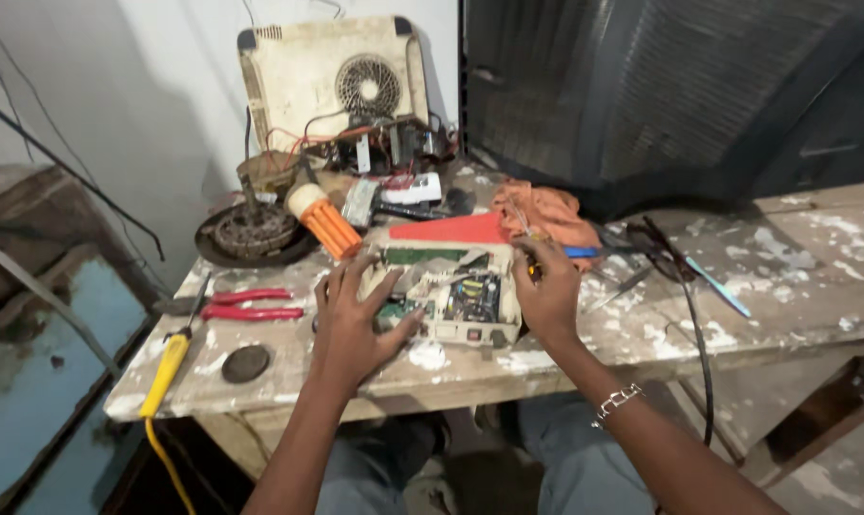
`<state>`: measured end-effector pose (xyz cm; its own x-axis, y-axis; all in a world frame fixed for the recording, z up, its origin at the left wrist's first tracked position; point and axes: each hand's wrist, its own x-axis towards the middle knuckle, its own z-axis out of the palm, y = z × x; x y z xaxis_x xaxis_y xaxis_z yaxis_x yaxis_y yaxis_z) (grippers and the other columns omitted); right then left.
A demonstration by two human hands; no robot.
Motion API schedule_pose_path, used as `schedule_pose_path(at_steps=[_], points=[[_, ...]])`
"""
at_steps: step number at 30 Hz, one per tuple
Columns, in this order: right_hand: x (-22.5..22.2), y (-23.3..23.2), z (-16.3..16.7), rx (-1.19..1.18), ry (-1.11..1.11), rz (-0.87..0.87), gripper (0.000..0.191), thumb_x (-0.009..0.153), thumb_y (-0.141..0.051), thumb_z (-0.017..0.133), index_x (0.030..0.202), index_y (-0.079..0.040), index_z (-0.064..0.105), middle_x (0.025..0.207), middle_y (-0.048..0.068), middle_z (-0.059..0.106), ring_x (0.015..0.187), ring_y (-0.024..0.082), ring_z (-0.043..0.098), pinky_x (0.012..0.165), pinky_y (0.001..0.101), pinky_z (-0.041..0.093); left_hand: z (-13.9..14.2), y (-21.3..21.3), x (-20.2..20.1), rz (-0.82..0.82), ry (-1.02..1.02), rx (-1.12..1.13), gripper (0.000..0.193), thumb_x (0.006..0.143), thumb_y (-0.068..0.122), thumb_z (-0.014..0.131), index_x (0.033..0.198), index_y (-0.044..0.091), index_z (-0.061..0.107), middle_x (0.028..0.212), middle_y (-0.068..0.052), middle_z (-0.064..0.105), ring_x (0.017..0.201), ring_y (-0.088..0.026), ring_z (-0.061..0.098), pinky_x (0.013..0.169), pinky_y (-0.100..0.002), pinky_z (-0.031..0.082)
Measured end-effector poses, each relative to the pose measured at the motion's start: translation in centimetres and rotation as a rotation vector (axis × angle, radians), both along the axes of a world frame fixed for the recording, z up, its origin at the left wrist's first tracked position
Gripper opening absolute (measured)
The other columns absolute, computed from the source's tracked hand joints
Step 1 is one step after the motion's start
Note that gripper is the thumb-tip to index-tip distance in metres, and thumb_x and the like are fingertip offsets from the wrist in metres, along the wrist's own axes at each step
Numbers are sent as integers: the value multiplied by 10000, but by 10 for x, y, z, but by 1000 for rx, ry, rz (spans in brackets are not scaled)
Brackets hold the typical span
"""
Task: The person works on the internal circuit board of an open fiber modem on a cluttered workbench, fitting a component by hand. They then place the red perforated top cover onto the case, press it down along the edges, and turn the closed unit over on the bench.
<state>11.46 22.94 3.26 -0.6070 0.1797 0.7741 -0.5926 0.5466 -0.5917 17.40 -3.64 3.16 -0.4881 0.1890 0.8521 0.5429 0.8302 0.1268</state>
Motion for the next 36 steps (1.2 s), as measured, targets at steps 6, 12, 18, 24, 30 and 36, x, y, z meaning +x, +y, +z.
schedule_pose_path(at_steps=[6, 12, 18, 24, 30, 36], points=[[10, -3, -2, 66, 204, -34, 127, 976, -31, 667, 1090, -3, 714, 979, 141, 703, 872, 268, 690, 769, 363, 529, -8, -2, -6, -52, -93, 38, 581, 789, 462, 806, 1247, 111, 730, 1422, -237, 566, 1303, -436, 519, 1106, -513, 408], [6, -1, -6, 35, 148, -18, 123, 962, -26, 658, 1069, -11, 717, 950, 145, 697, 840, 271, 692, 754, 373, 532, -2, -1, -1, -86, -156, 65, 611, 752, 472, 833, 1217, 84, 753, 1324, -243, 630, 1221, -419, 603, 1012, -483, 493], [-62, 24, 6, 79, 15, -72, 153, 904, -73, 691, 1044, -40, 740, 1011, 137, 729, 888, 260, 725, 797, 367, 567, 6, 2, -1, -35, -159, 91, 622, 679, 506, 861, 1112, 66, 785, 1179, -212, 687, 1072, -380, 669, 908, -461, 546], [-129, 45, 42, 728, -129, 88, 413, 748, -217, 815, 1134, -87, 749, 1110, 163, 724, 1103, 336, 651, 966, 438, 503, 14, 1, -2, -3, -176, 120, 619, 640, 530, 873, 1050, 71, 803, 1012, -163, 690, 940, -343, 676, 811, -459, 553], [-166, 36, 27, 849, -294, 225, 556, 782, -299, 823, 1279, -98, 677, 1282, 178, 673, 1223, 344, 614, 1029, 426, 485, 12, -2, -5, -6, -112, 98, 623, 627, 516, 880, 1036, 51, 807, 1010, -161, 684, 943, -350, 657, 821, -466, 534], [-206, 39, 11, 980, -174, 193, 584, 744, -363, 849, 1235, -86, 695, 1299, 178, 670, 1227, 355, 605, 1048, 447, 472, -6, -10, -20, -25, -86, 108, 558, 649, 483, 886, 991, 50, 799, 973, -121, 689, 923, -322, 656, 819, -443, 532]])
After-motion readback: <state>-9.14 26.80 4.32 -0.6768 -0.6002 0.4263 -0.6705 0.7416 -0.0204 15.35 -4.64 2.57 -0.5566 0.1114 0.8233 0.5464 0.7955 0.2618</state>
